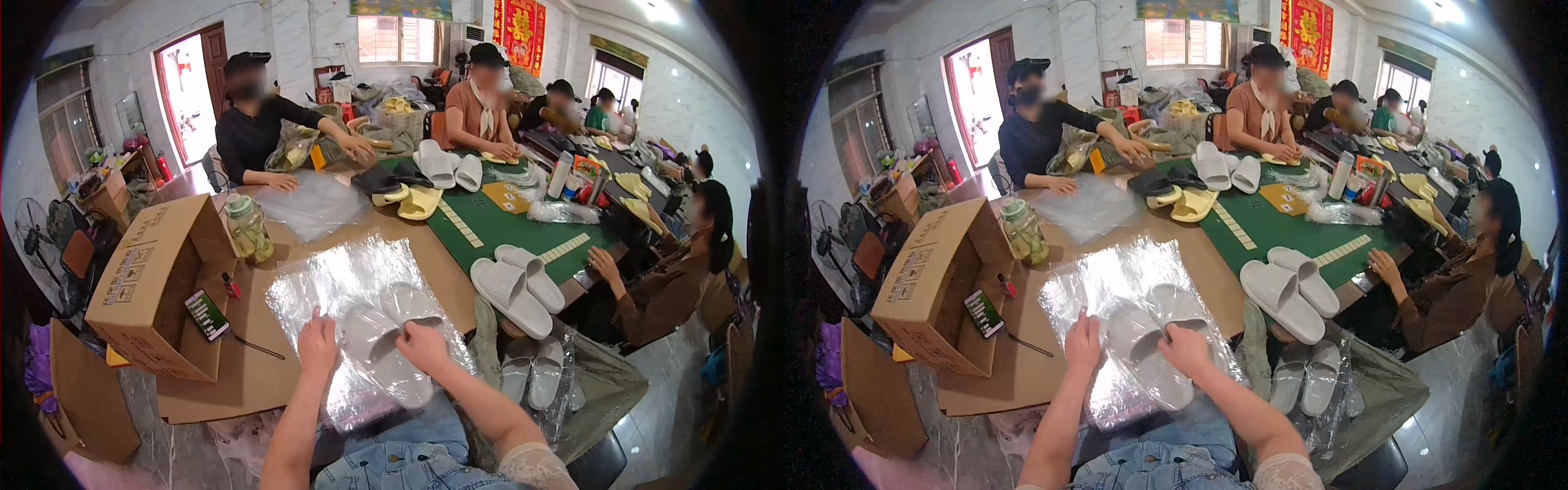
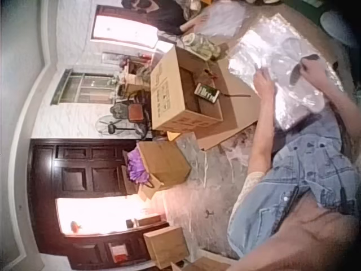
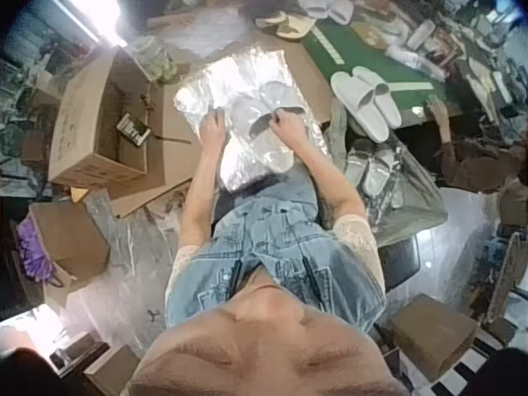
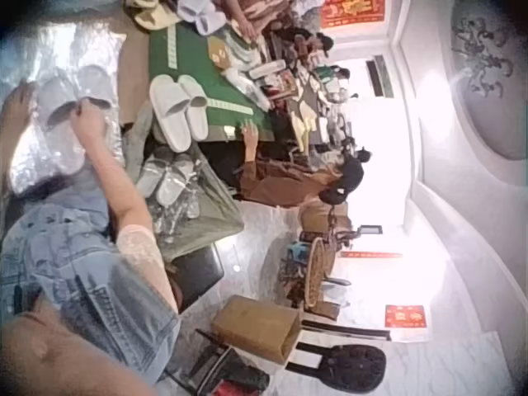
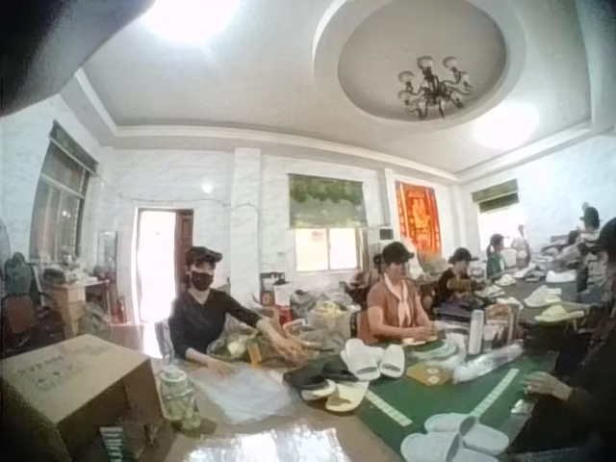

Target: The person sits at a table in a workshop and wraps pairs of slippers in bubble wrap. They handle multiple pairs of black, white, and yellow slippers, placing them on a sheet of bubble wrap, folding the wrap around them, and setting the wrapped units aside.

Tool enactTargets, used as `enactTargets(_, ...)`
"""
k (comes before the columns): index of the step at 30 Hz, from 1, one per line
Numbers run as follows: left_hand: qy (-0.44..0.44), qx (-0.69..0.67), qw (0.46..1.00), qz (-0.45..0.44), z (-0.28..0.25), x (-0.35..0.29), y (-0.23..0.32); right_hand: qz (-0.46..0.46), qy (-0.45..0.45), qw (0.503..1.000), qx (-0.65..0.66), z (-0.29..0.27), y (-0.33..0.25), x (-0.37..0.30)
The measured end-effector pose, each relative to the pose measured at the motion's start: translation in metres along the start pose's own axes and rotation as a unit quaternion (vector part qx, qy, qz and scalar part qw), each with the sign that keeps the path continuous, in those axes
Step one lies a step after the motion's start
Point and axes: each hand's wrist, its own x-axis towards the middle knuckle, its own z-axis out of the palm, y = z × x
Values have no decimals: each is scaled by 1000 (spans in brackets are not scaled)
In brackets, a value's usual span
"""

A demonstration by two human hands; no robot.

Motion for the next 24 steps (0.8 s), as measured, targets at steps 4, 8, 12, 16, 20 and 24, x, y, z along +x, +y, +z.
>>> enactTargets(4,42,5,997,68,16,-2,-15,34,-68,997,12,-65,23,-59)
enactTargets(8,19,94,989,109,14,-3,-18,103,-142,985,-5,-140,70,-123)
enactTargets(12,11,-26,1000,3,3,-4,9,239,-234,942,-13,-233,113,-178)
enactTargets(16,-5,5,1000,16,6,-3,-2,303,-261,891,-214,-278,170,-207)
enactTargets(20,-4,3,1000,15,7,-2,-2,292,-198,873,-336,-250,233,-192)
enactTargets(24,-11,-8,1000,1,1,-2,-3,246,-129,904,-326,-150,307,-168)
